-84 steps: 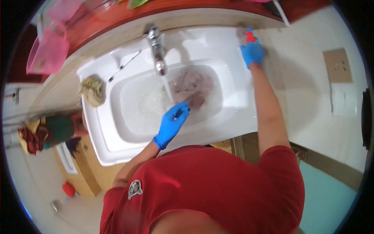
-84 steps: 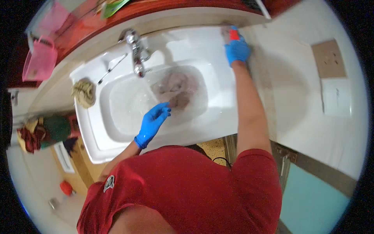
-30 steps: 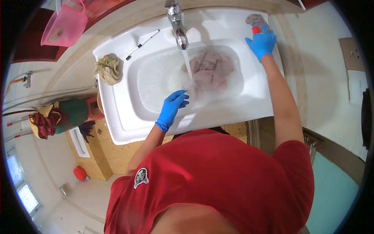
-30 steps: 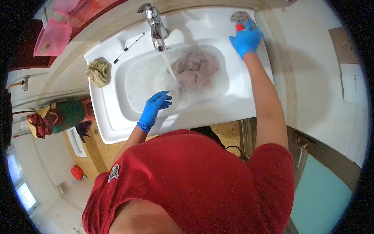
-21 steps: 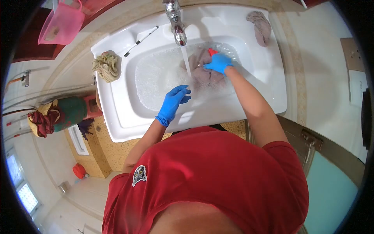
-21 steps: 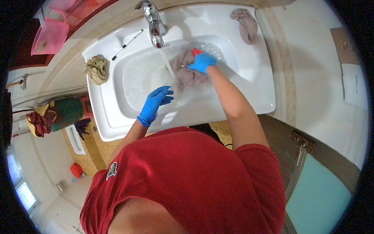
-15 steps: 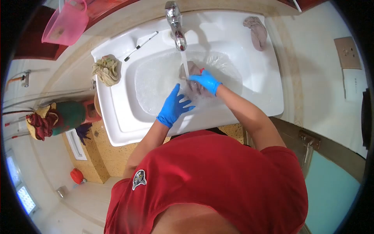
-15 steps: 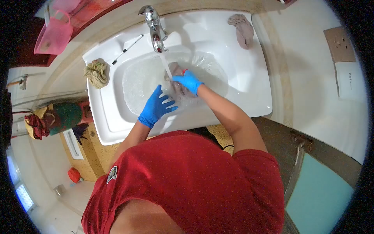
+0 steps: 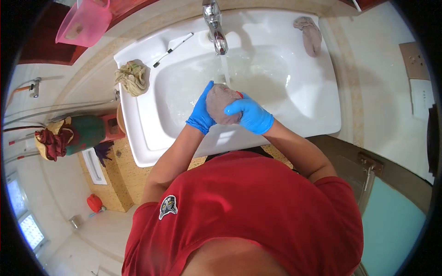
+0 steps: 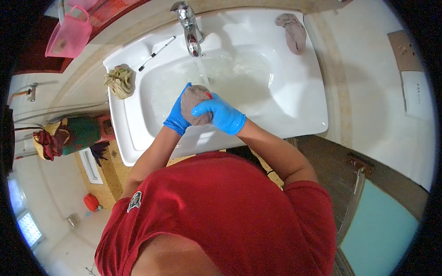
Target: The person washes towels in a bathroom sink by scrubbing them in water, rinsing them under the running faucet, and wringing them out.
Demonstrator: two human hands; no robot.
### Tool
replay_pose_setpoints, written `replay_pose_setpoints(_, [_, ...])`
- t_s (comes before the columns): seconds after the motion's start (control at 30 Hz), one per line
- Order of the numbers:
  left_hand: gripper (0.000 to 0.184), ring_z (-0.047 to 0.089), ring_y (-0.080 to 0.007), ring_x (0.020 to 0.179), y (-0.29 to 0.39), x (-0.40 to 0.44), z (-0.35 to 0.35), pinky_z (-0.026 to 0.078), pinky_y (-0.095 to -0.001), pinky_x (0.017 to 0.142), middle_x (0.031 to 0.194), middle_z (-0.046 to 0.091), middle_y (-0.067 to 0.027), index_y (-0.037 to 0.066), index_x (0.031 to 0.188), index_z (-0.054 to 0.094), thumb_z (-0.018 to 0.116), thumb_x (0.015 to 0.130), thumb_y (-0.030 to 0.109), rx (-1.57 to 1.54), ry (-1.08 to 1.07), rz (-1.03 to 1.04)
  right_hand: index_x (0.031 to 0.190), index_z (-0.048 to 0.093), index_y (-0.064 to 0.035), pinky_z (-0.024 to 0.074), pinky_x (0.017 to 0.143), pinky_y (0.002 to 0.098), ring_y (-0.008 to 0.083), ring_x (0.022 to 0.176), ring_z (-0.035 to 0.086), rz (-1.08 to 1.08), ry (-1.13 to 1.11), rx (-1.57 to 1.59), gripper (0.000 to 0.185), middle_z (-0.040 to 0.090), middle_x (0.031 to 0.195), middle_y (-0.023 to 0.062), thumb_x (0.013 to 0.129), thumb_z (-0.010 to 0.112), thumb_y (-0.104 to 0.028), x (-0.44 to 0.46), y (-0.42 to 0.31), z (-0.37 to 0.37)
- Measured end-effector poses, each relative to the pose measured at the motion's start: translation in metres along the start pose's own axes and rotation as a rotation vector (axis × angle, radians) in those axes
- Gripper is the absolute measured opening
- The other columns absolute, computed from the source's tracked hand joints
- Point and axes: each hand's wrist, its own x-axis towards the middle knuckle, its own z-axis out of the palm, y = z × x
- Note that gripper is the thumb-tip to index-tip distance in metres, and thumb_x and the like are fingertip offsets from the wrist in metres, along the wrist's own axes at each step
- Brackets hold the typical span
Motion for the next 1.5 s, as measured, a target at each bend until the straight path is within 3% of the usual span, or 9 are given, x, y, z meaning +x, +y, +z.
replay_pose_setpoints(0.03, [0.040,0.048,-0.0236,0.107,-0.007,0.004,0.000,0.035,-0.0370,0.098,0.108,0.056,-0.0110,0.009,0.113,0.050,0.044,0.089,0.041,0.616,0.018,0.134,0.102,0.058,-0.0003,0.0453,0.081,0.0275,0.0142,0.086,0.057,-0.007,0.009,0.092,0.033,0.060,0.095,0.0071,0.076,0.063,-0.020,0.001,0.001,0.004])
replay_pose_setpoints(0.17, [0.032,0.049,-0.0226,0.102,-0.024,0.012,0.014,0.036,-0.0345,0.097,0.106,0.056,-0.0097,0.007,0.110,0.050,0.044,0.090,0.031,0.200,0.180,0.203,0.097,0.059,-0.0004,0.0458,0.080,0.0281,0.0151,0.085,0.058,-0.061,0.206,0.157,0.029,0.061,0.092,0.0051,0.082,0.061,-0.026,0.024,0.001,-0.004])
replay_pose_setpoints(0.27, [0.029,0.050,-0.0218,0.100,-0.027,0.008,0.028,0.037,-0.0337,0.096,0.106,0.055,-0.0087,0.007,0.110,0.050,0.045,0.090,0.026,-0.173,0.287,0.160,0.092,0.062,-0.0014,0.0469,0.075,0.0307,0.0214,0.077,0.061,-0.278,0.258,-0.451,0.037,0.064,0.083,0.0107,0.085,0.056,-0.037,0.050,0.006,-0.036])
replay_pose_setpoints(0.47, [0.037,0.052,-0.0203,0.105,0.001,-0.006,0.053,0.041,-0.0357,0.093,0.117,0.052,-0.0067,0.008,0.120,0.046,0.050,0.089,0.026,-1.030,0.381,-0.218,0.087,0.065,-0.0034,0.0457,0.064,0.0371,0.0357,0.068,0.057,-0.104,0.526,-1.543,0.050,0.059,0.081,0.0264,0.083,0.052,-0.052,0.064,-0.017,-0.096])
replay_pose_setpoints(0.53, [0.039,0.051,-0.0198,0.108,-0.008,-0.010,0.048,0.042,-0.0359,0.091,0.118,0.052,-0.0061,0.007,0.123,0.045,0.052,0.087,0.023,-1.137,0.359,-0.277,0.086,0.065,-0.0038,0.0458,0.063,0.0346,0.0297,0.065,0.058,-0.124,0.575,-1.536,0.043,0.062,0.079,0.0210,0.082,0.056,-0.046,0.061,-0.026,-0.132])
replay_pose_setpoints(0.77, [0.052,0.047,-0.0235,0.110,0.021,-0.038,0.032,0.044,-0.0431,0.083,0.119,0.046,-0.0055,0.019,0.121,0.041,0.066,0.075,0.022,-0.733,0.755,-0.238,0.091,0.064,-0.0052,0.0439,0.062,0.0247,0.0070,0.069,0.051,-0.180,0.499,-0.737,0.019,0.060,0.079,-0.0025,0.077,0.065,-0.017,-0.005,-0.076,-0.120])
replay_pose_setpoints(0.97, [0.046,0.053,-0.0183,0.100,0.019,-0.056,0.024,0.045,-0.0320,0.083,0.112,0.051,-0.0059,0.011,0.115,0.045,0.069,0.076,0.013,-0.410,0.840,-0.215,0.105,0.060,-0.0023,0.0449,0.077,0.0255,0.0104,0.085,0.056,-0.300,0.295,-0.997,0.032,0.062,0.091,0.0011,0.075,0.064,-0.010,-0.053,-0.108,-0.083])
replay_pose_setpoints(1.17, [0.031,0.056,-0.0140,0.091,0.017,-0.063,0.018,0.046,-0.0287,0.078,0.100,0.057,-0.0032,0.007,0.104,0.050,0.067,0.078,0.012,-0.444,0.850,-0.090,0.104,0.061,-0.0010,0.0446,0.082,0.0274,0.0116,0.091,0.056,-0.338,0.415,-1.020,0.030,0.061,0.097,0.0029,0.074,0.063,-0.007,-0.060,-0.116,-0.107])
replay_pose_setpoints(1.5, [0.028,0.056,-0.0098,0.080,-0.002,-0.084,0.013,0.046,-0.0236,0.073,0.089,0.060,-0.0026,0.004,0.096,0.055,0.072,0.075,0.011,-0.212,0.872,-0.161,0.104,0.060,-0.0049,0.0462,0.077,0.0389,0.0323,0.086,0.059,-0.093,0.128,-1.779,0.038,0.061,0.094,0.0182,0.080,0.057,-0.034,0.006,-0.057,-0.157])
